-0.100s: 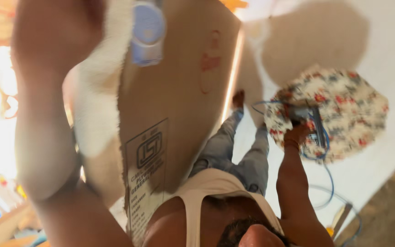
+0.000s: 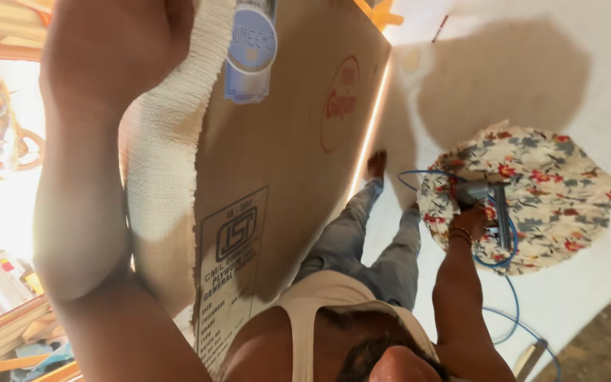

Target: The person holds a long padded frame covered with white fabric against the work table and uses a pneumatic stapler to drive staples along the fabric edge, working section by section along the frame. They press the fabric flat with their free hand between staple runs and reposition the frame to reach new areas.

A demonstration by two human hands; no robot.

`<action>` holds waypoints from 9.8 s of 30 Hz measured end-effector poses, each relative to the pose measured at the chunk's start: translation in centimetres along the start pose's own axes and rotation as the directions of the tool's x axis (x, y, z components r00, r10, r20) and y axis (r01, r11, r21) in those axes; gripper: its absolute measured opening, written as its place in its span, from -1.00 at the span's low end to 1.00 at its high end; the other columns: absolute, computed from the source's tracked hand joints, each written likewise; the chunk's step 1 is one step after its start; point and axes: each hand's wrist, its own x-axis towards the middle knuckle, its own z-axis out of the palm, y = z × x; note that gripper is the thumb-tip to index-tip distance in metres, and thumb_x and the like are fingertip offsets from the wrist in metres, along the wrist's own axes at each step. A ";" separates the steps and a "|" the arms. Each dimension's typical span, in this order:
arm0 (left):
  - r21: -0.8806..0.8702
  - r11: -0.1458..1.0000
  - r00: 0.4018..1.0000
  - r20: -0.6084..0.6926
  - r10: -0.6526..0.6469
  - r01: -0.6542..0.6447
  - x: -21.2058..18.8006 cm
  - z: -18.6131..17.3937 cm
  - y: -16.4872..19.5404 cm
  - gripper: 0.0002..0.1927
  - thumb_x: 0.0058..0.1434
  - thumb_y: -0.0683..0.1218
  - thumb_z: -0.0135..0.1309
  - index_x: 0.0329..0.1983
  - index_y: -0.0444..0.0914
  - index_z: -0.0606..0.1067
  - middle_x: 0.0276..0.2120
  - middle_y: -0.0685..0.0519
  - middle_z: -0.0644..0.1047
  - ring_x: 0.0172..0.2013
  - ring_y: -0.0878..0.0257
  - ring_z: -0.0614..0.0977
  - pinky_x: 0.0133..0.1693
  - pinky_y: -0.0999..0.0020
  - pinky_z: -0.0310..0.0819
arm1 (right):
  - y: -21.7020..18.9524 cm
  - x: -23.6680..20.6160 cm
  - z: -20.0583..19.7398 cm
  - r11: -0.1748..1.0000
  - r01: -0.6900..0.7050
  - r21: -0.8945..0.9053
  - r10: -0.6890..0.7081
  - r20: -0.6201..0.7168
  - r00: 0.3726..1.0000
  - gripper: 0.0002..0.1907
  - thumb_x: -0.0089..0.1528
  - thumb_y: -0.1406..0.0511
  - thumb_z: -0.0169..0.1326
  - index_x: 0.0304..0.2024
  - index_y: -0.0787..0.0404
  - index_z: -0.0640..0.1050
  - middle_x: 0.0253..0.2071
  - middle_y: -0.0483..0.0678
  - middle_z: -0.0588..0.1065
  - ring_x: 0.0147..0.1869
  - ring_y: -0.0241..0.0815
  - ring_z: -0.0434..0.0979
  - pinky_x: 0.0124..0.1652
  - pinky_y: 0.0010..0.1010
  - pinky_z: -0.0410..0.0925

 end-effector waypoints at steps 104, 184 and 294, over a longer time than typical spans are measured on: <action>-0.398 -0.916 0.996 0.045 -0.072 -0.049 -4.0 1.1 2.7 -0.31 0.61 0.11 -0.32 0.65 -0.15 -0.24 0.63 -0.05 -0.22 0.58 0.06 -0.11 0.55 0.05 -0.20 | -35.4 -20.6 -32.5 0.235 0.535 0.811 -0.349 -0.444 0.825 -0.12 0.33 -0.24 -0.38 -0.44 0.30 0.67 -0.51 0.22 0.60 -0.35 0.19 0.69 -0.30 -0.09 0.47; -0.367 0.906 0.978 0.076 -0.194 0.209 -1.0 -3.5 1.6 -0.31 0.23 -0.29 0.03 0.49 -0.17 0.37 0.53 -0.38 -0.19 0.04 -0.23 0.66 -0.01 0.03 0.64 | -24.6 -6.8 -36.3 -0.333 0.877 0.347 -0.716 -0.698 0.004 -0.55 0.18 0.34 0.31 0.10 0.29 0.53 -0.24 -0.01 0.53 -0.23 -0.21 0.55 -0.24 -0.35 0.42; -0.812 -0.514 0.956 -0.176 -0.234 -0.275 -6.2 -0.2 2.0 -0.36 0.65 0.25 -0.49 0.64 -0.13 -0.11 0.63 -0.01 -0.15 0.63 0.12 -0.23 0.62 0.12 -0.44 | -31.6 -23.0 -24.9 0.121 0.538 0.834 -0.320 -0.480 0.817 -0.17 0.36 -0.19 -0.23 -0.48 0.41 0.61 -0.61 0.19 0.52 -0.51 0.08 0.53 -0.37 -0.16 0.36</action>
